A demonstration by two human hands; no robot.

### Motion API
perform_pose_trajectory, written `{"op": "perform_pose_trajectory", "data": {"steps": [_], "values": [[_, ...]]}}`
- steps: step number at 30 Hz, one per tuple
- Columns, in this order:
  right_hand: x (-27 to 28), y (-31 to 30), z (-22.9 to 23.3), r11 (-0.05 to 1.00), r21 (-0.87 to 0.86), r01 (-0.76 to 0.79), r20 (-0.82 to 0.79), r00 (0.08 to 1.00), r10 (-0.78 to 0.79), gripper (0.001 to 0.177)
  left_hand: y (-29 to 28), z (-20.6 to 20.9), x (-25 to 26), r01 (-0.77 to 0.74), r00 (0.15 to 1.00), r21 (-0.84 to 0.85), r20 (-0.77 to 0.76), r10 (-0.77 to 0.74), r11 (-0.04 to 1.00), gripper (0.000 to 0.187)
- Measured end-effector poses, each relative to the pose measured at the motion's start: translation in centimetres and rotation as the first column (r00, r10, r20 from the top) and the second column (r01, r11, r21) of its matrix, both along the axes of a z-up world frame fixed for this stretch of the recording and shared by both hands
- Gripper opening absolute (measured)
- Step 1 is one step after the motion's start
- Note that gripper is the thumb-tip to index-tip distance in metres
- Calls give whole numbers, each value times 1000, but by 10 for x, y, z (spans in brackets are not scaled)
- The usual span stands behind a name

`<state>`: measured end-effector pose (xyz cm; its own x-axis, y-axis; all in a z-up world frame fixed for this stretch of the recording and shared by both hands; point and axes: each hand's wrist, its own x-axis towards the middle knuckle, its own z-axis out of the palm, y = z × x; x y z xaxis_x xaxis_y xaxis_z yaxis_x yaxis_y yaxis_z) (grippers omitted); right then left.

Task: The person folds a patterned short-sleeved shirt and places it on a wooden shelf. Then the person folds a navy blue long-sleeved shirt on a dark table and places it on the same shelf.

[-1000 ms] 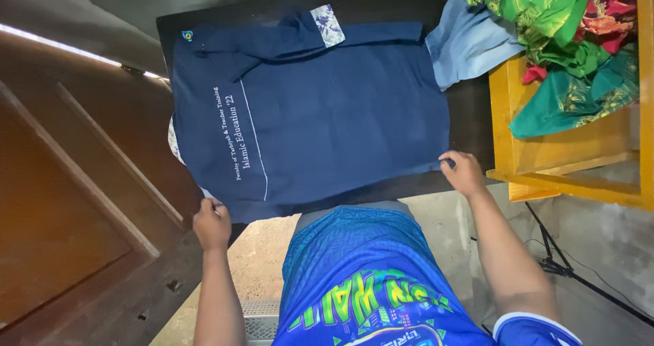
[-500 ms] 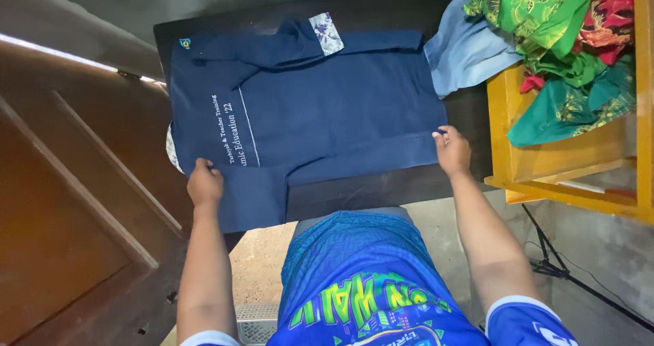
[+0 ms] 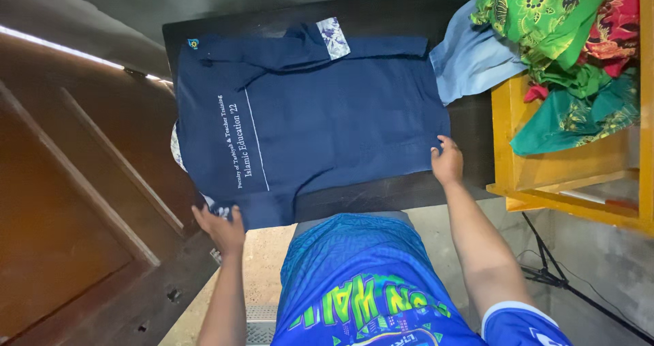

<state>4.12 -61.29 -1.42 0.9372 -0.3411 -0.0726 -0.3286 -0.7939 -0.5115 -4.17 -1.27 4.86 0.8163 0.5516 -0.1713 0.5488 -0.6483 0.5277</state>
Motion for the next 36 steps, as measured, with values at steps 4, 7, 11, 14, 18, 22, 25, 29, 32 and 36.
{"op": "perform_pose_trajectory", "data": {"steps": [4,7,11,14,18,22,25,29,32,36], "values": [[2,5,1,999,10,42,-22,999,-42,41,-7,-36,-57,7,999,-15,-51,-8,1000,105],[1,7,3,999,3,47,-18,999,-47,41,8,-57,-70,124,988,140,-113,-108,982,63],[3,6,2,999,-32,18,-6,1000,-19,42,39,-67,-37,20,914,-6,-406,-21,1000,37],[2,7,3,998,-20,64,-65,996,-65,41,62,-65,5,-194,892,-371,-451,7,908,38],[5,7,3,999,-28,41,-64,997,-43,41,77,-49,49,-270,934,-879,-140,328,394,43],[0,3,-1,999,-41,27,-70,997,-30,42,58,-35,53,-102,981,-622,66,182,776,79],[1,2,-4,1000,-21,19,-55,998,-20,42,34,-8,30,112,992,74,-73,-107,991,97],[0,3,-3,999,-15,40,-69,997,-40,43,12,3,15,-90,880,101,-459,126,991,99],[0,3,-3,999,-14,30,-67,997,-31,43,23,-28,2,157,787,152,-616,-30,976,75],[4,3,-8,999,-21,41,-77,996,-43,44,68,-59,25,86,543,-301,-785,-298,950,43]]}}
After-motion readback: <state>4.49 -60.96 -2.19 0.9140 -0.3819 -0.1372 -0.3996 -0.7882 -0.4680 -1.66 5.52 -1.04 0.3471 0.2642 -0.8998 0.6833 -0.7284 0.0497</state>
